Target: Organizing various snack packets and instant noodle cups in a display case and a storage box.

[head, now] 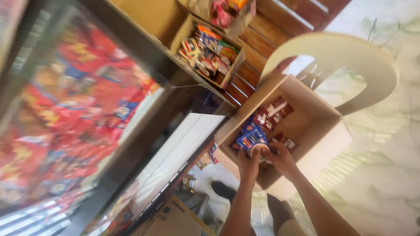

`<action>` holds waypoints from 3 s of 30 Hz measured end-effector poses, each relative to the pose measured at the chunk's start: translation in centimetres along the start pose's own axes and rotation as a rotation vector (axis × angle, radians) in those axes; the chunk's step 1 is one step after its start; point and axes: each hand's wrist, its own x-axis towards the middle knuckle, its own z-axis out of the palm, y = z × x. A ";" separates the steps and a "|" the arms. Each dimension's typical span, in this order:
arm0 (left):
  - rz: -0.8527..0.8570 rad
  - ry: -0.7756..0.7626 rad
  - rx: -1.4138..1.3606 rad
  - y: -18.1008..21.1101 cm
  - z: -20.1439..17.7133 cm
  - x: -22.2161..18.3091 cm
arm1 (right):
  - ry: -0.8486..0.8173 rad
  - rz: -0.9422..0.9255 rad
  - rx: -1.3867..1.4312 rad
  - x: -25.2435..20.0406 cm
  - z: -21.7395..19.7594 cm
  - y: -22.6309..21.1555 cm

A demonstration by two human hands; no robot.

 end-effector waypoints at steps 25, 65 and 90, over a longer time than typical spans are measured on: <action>0.906 -0.122 -0.592 58.9 -27.3 -24.1 | -0.574 -0.702 0.519 -30.5 16.2 -48.9; 0.888 -0.128 -0.171 56.7 -25.2 -31.0 | -0.327 -1.290 0.431 -38.7 13.0 -60.0; 0.854 0.254 -0.238 44.4 -26.4 -31.6 | -0.598 -0.798 -0.108 -29.7 16.7 -42.1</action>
